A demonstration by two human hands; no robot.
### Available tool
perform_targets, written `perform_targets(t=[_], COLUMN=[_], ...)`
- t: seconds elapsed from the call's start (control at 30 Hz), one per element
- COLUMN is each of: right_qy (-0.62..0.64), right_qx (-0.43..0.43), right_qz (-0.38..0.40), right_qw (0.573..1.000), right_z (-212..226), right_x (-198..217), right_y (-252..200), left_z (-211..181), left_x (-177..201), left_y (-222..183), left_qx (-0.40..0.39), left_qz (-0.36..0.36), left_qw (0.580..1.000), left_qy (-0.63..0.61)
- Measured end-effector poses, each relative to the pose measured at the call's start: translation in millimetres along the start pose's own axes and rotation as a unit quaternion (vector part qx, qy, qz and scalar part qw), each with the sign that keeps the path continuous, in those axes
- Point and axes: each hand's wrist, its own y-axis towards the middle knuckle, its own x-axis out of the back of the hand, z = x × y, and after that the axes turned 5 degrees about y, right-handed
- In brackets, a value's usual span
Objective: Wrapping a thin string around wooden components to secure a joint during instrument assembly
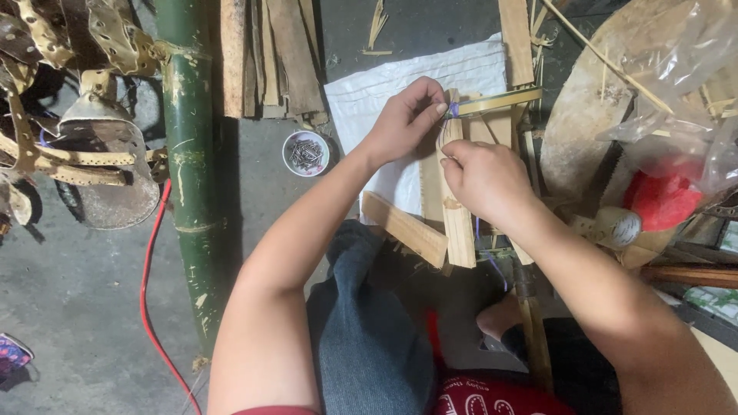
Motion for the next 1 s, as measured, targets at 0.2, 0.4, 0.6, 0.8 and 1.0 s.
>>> perform_targets(t=[0.2, 0.4, 0.6, 0.8, 1.0], right_qy=[-0.025, -0.006, -0.110, -0.191, -0.244], right_qx=[0.004, 0.021, 0.112, 0.140, 0.170], right_qz=[0.027, -0.017, -0.085, -0.101, -0.087], right_qw=[0.999, 1.000, 0.984, 0.966, 0.951], right_z=[7.8, 9.6, 0.5, -3.1, 6.5], right_x=[6.1, 22.8, 38.1, 48.6, 59.4], right_y=[-3.1, -4.4, 11.8, 12.3, 21.3], left_z=[3.2, 21.1, 17.1, 17.2, 17.4], left_x=[-6.6, -13.3, -14.4, -16.2, -15.6], left_y=[-1.0, -6.4, -7.8, -8.6, -7.7], left_qx=[-0.017, -0.017, -0.022, -0.028, -0.031], left_qz=[-0.024, -0.069, -0.079, -0.078, -0.077], left_qw=[0.999, 0.994, 0.995, 0.994, 0.993], left_qy=[0.024, 0.081, 0.065, 0.077, 0.079])
